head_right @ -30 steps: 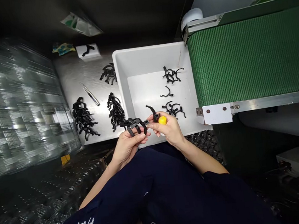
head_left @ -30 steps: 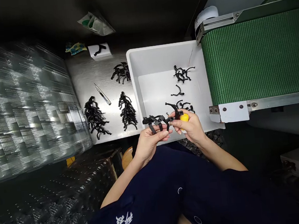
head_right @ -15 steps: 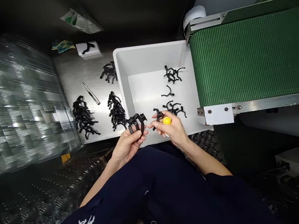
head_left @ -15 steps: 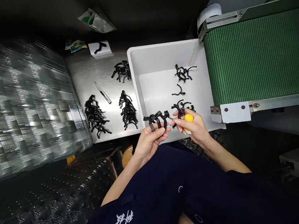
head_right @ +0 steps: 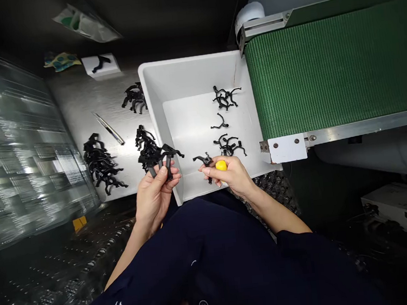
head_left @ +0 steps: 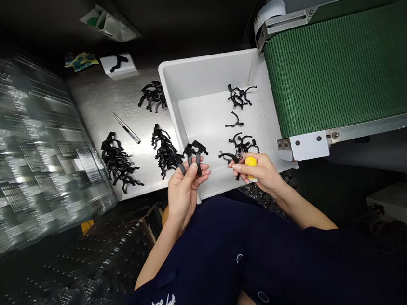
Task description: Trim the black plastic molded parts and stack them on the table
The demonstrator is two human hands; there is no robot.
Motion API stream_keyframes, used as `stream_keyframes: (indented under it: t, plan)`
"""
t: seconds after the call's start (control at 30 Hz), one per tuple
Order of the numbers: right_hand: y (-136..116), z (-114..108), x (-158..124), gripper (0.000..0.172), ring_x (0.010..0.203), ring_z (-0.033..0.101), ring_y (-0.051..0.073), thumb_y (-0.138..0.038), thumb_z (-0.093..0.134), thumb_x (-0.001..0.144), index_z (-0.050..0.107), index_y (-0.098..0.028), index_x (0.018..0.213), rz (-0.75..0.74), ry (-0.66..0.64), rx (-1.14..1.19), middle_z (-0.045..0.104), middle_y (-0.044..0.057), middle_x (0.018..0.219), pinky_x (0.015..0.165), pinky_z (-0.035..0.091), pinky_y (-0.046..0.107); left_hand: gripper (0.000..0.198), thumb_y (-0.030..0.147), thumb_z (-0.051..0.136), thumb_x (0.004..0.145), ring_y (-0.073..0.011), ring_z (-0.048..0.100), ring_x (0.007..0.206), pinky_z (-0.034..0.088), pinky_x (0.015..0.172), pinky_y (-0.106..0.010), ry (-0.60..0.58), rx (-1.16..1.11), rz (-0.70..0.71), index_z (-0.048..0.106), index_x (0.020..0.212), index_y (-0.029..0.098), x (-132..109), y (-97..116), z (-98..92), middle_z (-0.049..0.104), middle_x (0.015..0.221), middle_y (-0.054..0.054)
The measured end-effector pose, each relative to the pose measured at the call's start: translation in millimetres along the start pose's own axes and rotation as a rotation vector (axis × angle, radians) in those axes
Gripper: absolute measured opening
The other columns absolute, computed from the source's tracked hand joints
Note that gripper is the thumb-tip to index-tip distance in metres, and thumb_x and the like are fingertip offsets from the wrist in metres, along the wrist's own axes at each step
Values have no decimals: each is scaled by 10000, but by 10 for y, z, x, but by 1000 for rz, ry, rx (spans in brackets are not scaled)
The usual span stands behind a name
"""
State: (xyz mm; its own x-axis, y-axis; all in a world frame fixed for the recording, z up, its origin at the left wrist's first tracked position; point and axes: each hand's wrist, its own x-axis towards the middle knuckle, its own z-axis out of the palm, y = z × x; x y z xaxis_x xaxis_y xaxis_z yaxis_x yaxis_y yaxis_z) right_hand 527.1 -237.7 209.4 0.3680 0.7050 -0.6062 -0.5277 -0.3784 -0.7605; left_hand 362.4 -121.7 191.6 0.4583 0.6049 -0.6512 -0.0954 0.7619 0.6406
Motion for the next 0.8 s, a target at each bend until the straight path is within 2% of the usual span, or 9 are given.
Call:
stream_keyframes:
  t: [0.1,0.17,0.27,0.47,0.63,0.8]
  plan:
    - [-35,-24,-9,379,416,499,60,-415,935,590,687,-132,632,193,-188,109,703,45,632,333,323,169,527,506,927,651,-157,748,798,626,739,-208,34,100,72,725,962,132,1,-16,-26,754,842,-56]
    - [-43,-26,-2,361,403,480,52,-396,930,585,713,-120,669,296,-279,161,676,26,587,315,295,153,550,538,921,643,-181,750,815,632,753,-245,10,153,48,720,949,127,-21,-40,-26,756,843,-68]
    - [-30,-18,23,344,386,449,35,-373,915,601,735,-104,717,372,-340,204,653,3,557,303,286,133,598,569,930,608,-189,746,786,633,715,-261,-40,185,-26,723,950,124,-78,-74,-17,760,866,-79]
    - [3,-11,63,355,340,424,25,-405,888,652,738,-100,753,382,-385,194,655,-3,546,275,247,123,565,512,964,576,-193,748,766,655,713,-285,-37,147,-50,735,930,136,-156,-68,-43,749,826,-49]
    - [-9,-5,73,374,336,449,31,-425,904,645,737,-108,752,361,-373,178,680,8,557,288,294,125,521,469,968,589,-225,763,811,675,747,-343,-12,135,-25,742,927,143,-171,-61,-70,750,828,-47]
    - [-26,-5,88,382,338,449,35,-426,913,631,715,-117,735,345,-382,168,697,16,568,293,318,132,529,481,966,583,-246,767,845,671,742,-346,4,154,-2,744,927,145,-164,-65,-64,749,843,-50]
